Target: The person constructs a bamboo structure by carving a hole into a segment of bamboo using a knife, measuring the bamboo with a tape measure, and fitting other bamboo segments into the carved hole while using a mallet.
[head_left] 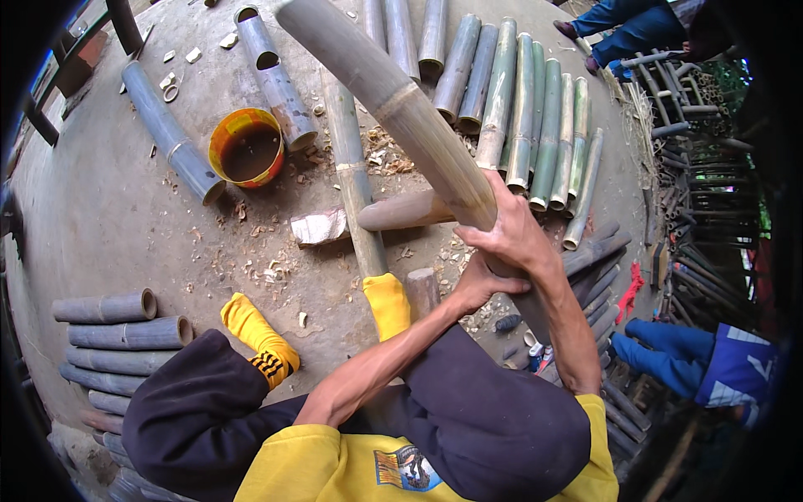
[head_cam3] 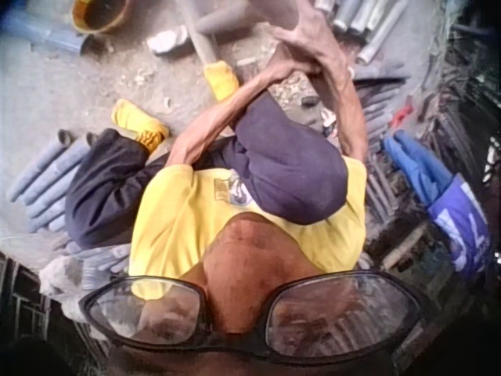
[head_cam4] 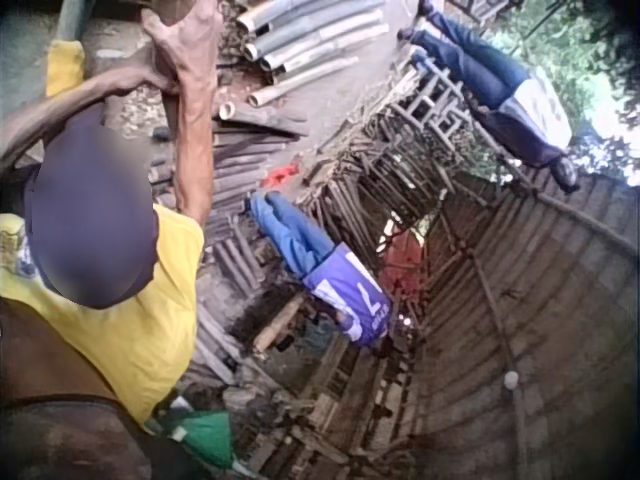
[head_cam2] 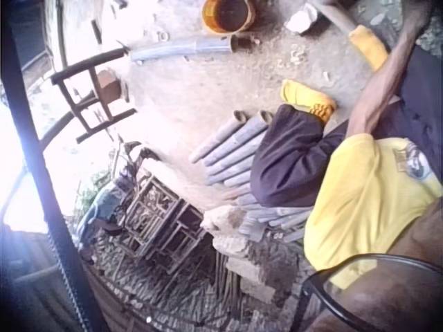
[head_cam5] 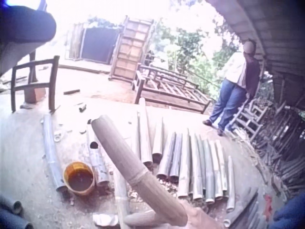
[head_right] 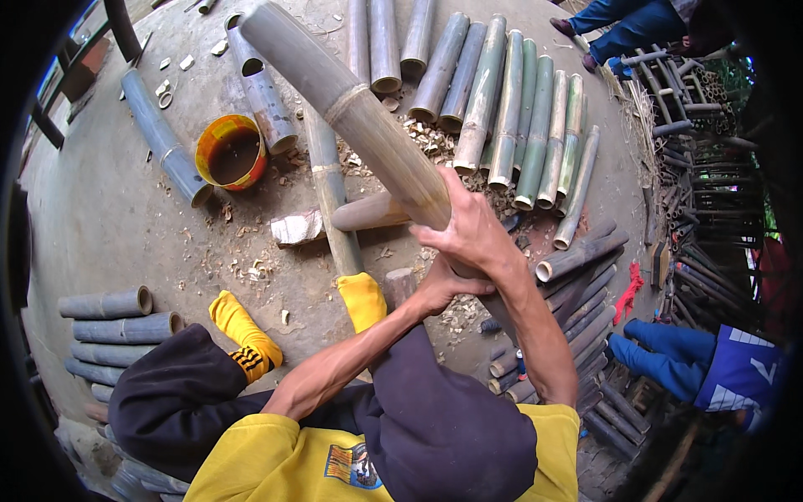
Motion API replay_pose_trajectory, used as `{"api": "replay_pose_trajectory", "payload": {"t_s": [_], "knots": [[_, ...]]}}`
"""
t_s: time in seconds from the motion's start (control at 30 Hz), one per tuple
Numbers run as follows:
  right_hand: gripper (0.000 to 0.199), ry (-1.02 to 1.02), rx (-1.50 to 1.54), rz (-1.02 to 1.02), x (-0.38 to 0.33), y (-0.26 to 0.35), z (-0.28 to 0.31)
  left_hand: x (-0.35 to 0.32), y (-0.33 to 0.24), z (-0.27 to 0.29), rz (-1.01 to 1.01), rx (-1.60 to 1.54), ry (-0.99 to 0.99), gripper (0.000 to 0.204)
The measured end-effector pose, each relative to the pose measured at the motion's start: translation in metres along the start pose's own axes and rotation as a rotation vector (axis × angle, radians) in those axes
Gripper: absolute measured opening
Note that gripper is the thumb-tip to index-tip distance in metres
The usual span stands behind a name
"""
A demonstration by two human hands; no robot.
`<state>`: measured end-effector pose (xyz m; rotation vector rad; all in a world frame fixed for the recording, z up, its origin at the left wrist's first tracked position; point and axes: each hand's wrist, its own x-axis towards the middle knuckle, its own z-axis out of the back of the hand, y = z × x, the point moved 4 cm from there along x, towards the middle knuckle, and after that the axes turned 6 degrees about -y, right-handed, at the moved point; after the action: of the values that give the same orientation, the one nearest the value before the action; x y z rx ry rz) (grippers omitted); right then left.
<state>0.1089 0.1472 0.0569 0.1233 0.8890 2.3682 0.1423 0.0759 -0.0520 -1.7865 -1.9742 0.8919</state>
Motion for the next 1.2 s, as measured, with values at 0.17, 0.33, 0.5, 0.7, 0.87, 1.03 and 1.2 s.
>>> {"api": "replay_pose_trajectory", "payload": {"t_s": [0.17,0.33,0.5,0.7,0.87,1.03,1.2], "knots": [[0.075,0.007,-0.006,-0.093,-0.001,0.005,-0.001,-0.008,-0.006,-0.007,0.013,-0.041,-0.021,0.058],[0.076,-0.083,0.092,-0.152,-0.005,-0.012,-0.006,-0.023,-0.008,0.000,0.069,0.123,-0.101,0.047],[0.079,-0.112,0.111,-0.197,-0.011,-0.017,-0.007,-0.026,-0.002,0.010,0.113,0.161,-0.061,0.048],[0.111,-0.315,0.050,-0.113,0.000,0.029,0.084,-0.032,-0.011,0.018,0.131,0.178,-0.131,0.048],[0.099,-0.502,0.037,-0.084,0.011,0.022,0.077,-0.027,-0.006,-0.010,0.096,0.088,-0.040,0.046],[0.094,-0.250,0.264,-0.412,0.003,-0.011,-0.009,-0.041,-0.033,0.026,0.058,0.358,-0.098,0.050],[0.085,-0.157,0.739,-0.542,-0.109,-0.112,0.043,-0.033,-0.123,0.082,-0.429,0.453,-0.689,0.054]]}}
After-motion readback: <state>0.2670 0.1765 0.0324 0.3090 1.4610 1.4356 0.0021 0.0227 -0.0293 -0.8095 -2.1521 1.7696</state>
